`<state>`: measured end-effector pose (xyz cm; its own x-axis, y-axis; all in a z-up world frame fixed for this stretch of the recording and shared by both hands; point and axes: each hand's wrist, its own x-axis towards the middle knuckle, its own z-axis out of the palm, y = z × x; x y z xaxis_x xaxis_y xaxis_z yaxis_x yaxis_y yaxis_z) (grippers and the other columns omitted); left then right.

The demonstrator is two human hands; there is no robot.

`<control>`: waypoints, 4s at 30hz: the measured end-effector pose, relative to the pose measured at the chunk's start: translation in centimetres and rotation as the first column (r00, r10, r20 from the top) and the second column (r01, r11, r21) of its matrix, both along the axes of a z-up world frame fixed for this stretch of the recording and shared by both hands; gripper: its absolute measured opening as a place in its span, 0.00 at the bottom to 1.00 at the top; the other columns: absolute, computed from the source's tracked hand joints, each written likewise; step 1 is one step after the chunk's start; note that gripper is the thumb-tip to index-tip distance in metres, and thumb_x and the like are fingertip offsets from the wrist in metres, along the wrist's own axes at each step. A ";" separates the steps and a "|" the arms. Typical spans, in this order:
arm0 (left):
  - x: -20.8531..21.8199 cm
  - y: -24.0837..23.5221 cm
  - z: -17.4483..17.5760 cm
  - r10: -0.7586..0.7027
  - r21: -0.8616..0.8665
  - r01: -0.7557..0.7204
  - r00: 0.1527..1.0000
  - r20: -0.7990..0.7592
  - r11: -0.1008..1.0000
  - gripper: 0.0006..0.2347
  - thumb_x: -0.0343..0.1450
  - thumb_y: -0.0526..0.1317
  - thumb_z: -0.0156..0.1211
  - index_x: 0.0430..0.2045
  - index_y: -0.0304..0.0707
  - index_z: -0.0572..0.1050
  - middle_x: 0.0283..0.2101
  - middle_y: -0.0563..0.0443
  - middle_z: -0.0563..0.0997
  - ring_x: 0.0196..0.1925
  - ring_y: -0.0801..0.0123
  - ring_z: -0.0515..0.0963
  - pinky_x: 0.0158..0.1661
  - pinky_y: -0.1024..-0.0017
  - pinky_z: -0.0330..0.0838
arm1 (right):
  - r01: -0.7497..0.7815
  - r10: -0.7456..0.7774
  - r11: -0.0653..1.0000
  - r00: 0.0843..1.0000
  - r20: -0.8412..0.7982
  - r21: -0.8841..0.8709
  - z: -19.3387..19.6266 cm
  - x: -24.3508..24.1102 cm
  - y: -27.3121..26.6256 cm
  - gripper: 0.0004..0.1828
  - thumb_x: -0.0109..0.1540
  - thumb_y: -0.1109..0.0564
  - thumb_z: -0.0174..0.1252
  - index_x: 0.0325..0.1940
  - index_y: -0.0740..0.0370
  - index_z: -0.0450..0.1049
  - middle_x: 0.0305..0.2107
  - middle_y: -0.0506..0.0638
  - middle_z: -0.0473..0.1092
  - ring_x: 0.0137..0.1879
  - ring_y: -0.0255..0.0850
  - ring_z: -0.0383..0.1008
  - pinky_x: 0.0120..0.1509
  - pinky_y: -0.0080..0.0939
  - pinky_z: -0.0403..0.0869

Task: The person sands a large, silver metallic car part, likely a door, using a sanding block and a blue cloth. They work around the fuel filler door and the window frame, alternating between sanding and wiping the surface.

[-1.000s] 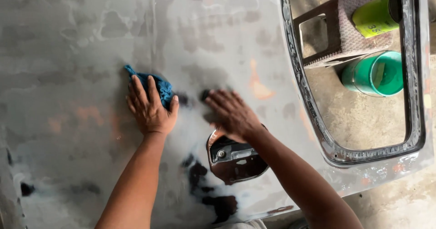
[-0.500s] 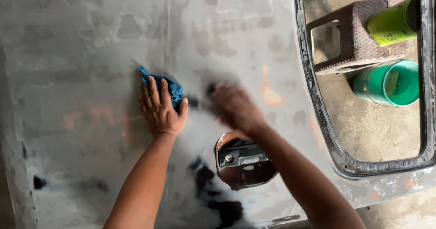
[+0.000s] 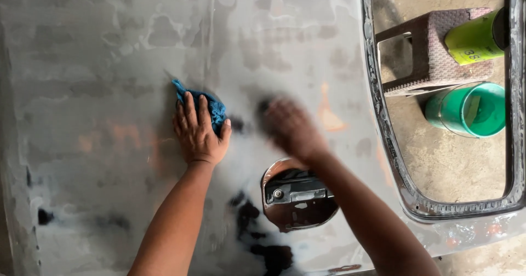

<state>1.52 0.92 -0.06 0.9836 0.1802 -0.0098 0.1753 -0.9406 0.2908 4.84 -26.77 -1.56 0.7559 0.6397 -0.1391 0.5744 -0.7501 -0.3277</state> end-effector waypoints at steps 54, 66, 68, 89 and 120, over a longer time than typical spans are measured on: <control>0.1 0.0 0.3 0.006 0.010 -0.006 1.000 -0.031 1.000 0.36 0.69 0.58 0.56 0.70 0.36 0.62 0.77 0.34 0.52 0.77 0.36 0.52 0.70 0.38 0.45 | 0.308 -0.308 0.949 0.951 -0.009 0.061 -1.0 10.2 9.1 0.47 0.68 0.28 0.45 0.82 0.58 0.45 0.79 0.56 0.44 0.84 0.53 0.39 0.84 0.57 0.39; 0.1 -0.1 0.2 0.008 -0.008 -0.008 1.000 0.003 1.000 0.36 0.70 0.60 0.56 0.69 0.36 0.63 0.77 0.34 0.53 0.76 0.35 0.54 0.70 0.37 0.46 | 0.741 -0.741 0.666 0.670 -0.032 0.083 -0.6 15.5 9.4 0.46 0.70 0.29 0.43 0.81 0.62 0.48 0.78 0.58 0.43 0.83 0.57 0.38 0.83 0.65 0.36; 0.1 0.0 0.2 0.010 -0.005 -0.010 1.000 0.002 1.000 0.36 0.69 0.60 0.55 0.69 0.36 0.63 0.77 0.34 0.53 0.76 0.35 0.54 0.70 0.37 0.46 | 0.438 -0.436 0.897 0.899 -0.035 0.056 -0.3 13.6 13.4 0.45 0.70 0.28 0.43 0.81 0.60 0.48 0.78 0.58 0.42 0.83 0.57 0.38 0.83 0.63 0.37; 0.1 0.0 0.3 -0.018 -0.015 0.018 1.000 0.011 1.000 0.37 0.69 0.59 0.58 0.69 0.34 0.63 0.76 0.33 0.54 0.76 0.34 0.54 0.70 0.37 0.47 | 0.061 -0.040 0.990 0.986 -0.159 0.127 3.1 8.2 7.9 0.46 0.66 0.33 0.55 0.80 0.58 0.49 0.78 0.57 0.44 0.83 0.53 0.39 0.83 0.56 0.38; -0.1 0.0 -0.2 -0.027 -0.001 0.027 1.000 0.009 1.000 0.34 0.73 0.57 0.57 0.71 0.33 0.63 0.78 0.33 0.53 0.77 0.35 0.52 0.71 0.37 0.45 | -0.277 0.291 0.951 0.952 -0.092 0.140 3.5 -2.6 1.7 0.38 0.62 0.36 0.58 0.74 0.42 0.57 0.74 0.52 0.53 0.79 0.52 0.45 0.80 0.57 0.45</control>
<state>1.38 0.90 -0.24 0.9882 0.1535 -0.0006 0.1469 -0.9447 0.2931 2.28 -25.12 1.92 0.5244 0.8433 -0.1175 0.7128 -0.5103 -0.4812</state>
